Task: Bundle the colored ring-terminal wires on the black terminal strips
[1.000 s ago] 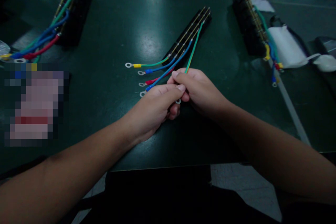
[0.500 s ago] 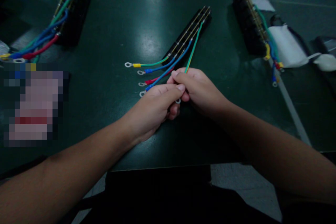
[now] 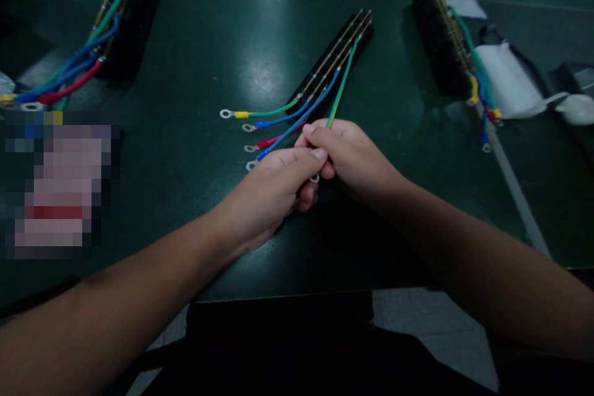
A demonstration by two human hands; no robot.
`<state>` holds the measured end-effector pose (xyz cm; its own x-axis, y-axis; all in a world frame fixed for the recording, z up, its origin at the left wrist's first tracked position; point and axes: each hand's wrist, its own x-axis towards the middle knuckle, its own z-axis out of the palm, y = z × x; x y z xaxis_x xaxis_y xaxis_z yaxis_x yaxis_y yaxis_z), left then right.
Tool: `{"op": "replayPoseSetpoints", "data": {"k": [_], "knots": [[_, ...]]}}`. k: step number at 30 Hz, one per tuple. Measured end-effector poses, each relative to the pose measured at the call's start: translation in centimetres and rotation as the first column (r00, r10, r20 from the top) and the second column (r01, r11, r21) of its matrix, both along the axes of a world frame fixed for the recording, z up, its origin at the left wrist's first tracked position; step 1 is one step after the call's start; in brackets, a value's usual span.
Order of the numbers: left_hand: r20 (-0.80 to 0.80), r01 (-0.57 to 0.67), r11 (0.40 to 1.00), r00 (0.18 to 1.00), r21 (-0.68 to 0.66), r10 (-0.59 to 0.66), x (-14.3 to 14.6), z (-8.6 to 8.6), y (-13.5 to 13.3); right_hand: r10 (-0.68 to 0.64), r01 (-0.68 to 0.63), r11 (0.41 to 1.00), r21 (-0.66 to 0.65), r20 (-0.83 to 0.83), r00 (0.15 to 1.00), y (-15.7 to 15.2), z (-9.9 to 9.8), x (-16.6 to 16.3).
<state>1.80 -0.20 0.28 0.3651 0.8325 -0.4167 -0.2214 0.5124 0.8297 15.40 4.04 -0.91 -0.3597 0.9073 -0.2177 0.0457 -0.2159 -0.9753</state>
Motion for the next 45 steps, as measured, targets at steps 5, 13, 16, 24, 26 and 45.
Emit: {"op": "replayPoseSetpoints", "data": {"k": [5, 13, 16, 24, 26, 45], "knots": [[0.007, 0.006, 1.0, 1.0, 0.008, -0.006, 0.0, 0.0, 0.0, 0.007, -0.007, 1.0, 0.01, -0.006, 1.0, 0.01, 0.03, 0.01], [0.006, 0.005, 1.0, 1.0, 0.0, -0.005, 0.05, 0.08, 0.01, 0.001, -0.001, 1.0, 0.001, -0.01, 1.0, -0.13, 0.11, 0.0], [0.002, 0.011, 1.0, 1.0, -0.007, -0.011, 0.04, 0.12, 0.02, -0.003, 0.003, 1.0, -0.002, -0.019, 1.0, -0.13, 0.05, -0.02], [0.002, 0.001, 1.0, 1.0, -0.01, -0.001, 0.0, 0.06, 0.02, 0.016, -0.016, 1.0, 0.018, 0.003, 1.0, 0.04, 0.02, 0.06], [0.001, 0.004, 1.0, 1.0, -0.01, -0.004, -0.01, 0.0, 0.06, 0.017, -0.017, 1.0, 0.014, 0.002, 1.0, 0.03, 0.08, 0.05], [0.005, 0.005, 1.0, 1.0, 0.0, -0.005, -0.02, -0.06, 0.08, 0.014, -0.014, 1.0, 0.009, -0.027, 1.0, 0.03, -0.16, 0.08]]}}
